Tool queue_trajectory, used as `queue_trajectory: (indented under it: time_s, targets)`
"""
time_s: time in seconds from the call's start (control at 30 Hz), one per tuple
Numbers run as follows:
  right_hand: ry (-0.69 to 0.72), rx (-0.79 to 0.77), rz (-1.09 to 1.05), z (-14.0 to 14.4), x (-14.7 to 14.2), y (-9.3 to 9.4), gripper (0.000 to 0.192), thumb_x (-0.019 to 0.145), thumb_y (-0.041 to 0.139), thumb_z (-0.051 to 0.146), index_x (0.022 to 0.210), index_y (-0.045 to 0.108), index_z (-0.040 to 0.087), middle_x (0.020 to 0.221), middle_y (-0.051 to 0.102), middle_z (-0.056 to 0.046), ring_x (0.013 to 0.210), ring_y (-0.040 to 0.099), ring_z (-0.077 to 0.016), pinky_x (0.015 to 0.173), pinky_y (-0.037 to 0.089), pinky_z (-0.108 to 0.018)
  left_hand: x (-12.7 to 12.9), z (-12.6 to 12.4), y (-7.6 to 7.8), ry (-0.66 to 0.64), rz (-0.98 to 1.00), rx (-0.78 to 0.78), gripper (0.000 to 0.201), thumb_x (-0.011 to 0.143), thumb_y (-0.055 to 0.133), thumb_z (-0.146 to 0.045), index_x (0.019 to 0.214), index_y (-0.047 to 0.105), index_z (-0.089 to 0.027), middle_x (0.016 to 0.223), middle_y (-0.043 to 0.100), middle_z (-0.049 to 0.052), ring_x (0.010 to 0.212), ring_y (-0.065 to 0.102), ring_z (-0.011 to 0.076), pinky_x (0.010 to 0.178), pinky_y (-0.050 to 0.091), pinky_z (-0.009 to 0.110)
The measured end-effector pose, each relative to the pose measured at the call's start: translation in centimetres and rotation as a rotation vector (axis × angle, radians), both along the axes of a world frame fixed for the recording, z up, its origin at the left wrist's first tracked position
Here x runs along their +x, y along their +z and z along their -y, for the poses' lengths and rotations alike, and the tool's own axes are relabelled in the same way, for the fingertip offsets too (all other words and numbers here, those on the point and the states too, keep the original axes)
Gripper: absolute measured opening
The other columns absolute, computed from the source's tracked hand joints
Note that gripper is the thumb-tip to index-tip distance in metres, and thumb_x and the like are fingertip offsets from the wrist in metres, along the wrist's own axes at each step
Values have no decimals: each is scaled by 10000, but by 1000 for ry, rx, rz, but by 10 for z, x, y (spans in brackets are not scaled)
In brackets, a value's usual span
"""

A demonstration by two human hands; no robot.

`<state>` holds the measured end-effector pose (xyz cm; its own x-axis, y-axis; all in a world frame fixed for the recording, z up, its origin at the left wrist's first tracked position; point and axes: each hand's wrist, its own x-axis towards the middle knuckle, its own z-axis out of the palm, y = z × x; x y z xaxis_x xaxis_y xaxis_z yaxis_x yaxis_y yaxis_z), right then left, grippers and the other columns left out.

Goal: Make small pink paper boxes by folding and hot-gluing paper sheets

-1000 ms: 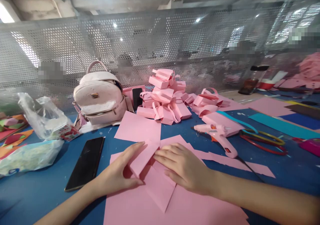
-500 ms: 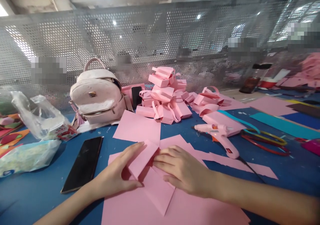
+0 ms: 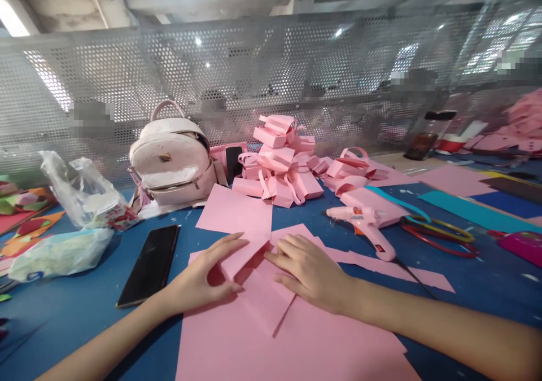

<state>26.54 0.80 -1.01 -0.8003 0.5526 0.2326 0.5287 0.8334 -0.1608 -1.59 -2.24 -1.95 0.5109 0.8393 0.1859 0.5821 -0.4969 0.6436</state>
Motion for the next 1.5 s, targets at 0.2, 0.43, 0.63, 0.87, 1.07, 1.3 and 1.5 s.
queue_trajectory:
  time_s: [0.2, 0.43, 0.63, 0.87, 1.07, 1.3, 1.5]
  targets:
    - [-10, -21, -6, -2, -3, -1, 436, 1025, 474, 422, 1344, 595, 150, 1062, 628, -120, 945, 529, -287, 840, 453, -443, -4, -2, 4, 12, 43, 4, 584, 912, 628, -243, 1460, 448, -329, 1602, 368, 58, 1476, 356, 276, 1220, 284, 492]
    - [-36, -64, 83, -4, -8, -2, 410, 981, 571, 421, 1268, 642, 138, 1076, 633, -134, 968, 549, -310, 866, 468, -481, -7, -3, 1, -16, 40, -13, 645, 883, 599, -145, 1482, 425, -308, 1602, 347, 70, 1467, 372, 253, 1214, 310, 442]
    - [-9, -133, 89, -7, -8, -3, 480, 999, 527, 444, 1338, 590, 110, 1138, 630, -157, 1015, 545, -318, 906, 463, -497, -3, -3, 6, 5, 16, -88, 669, 866, 596, -132, 1491, 418, -292, 1602, 347, 84, 1482, 348, 267, 1197, 340, 440]
    - [0, -166, 114, -9, -9, -1, 474, 1002, 494, 488, 1302, 628, 147, 1114, 640, -146, 984, 549, -314, 874, 474, -488, -4, -3, 5, -6, 20, -115, 692, 867, 615, -149, 1508, 396, -294, 1598, 355, 92, 1469, 364, 273, 1207, 315, 474]
    - [33, -159, 89, -9, -6, -3, 549, 1020, 412, 546, 1392, 585, 181, 1103, 646, -140, 982, 558, -302, 870, 472, -458, -5, -5, 3, -21, 47, -98, 698, 883, 637, -170, 1517, 383, -314, 1579, 389, 87, 1455, 389, 274, 1199, 338, 469]
    - [101, -94, 47, -6, -6, -1, 556, 1032, 346, 576, 1467, 514, 272, 1109, 640, -117, 1017, 562, -284, 893, 448, -412, -4, -5, 4, -23, 58, -97, 669, 899, 663, -229, 1509, 399, -309, 1556, 432, 92, 1431, 426, 280, 1195, 349, 473]
    - [141, -130, 74, -5, -5, -3, 586, 1044, 257, 585, 1502, 464, 283, 1019, 614, -99, 924, 535, -261, 841, 434, -398, -4, -5, 3, -24, 55, -90, 689, 881, 667, -184, 1506, 398, -288, 1550, 441, 102, 1422, 438, 273, 1191, 352, 476]
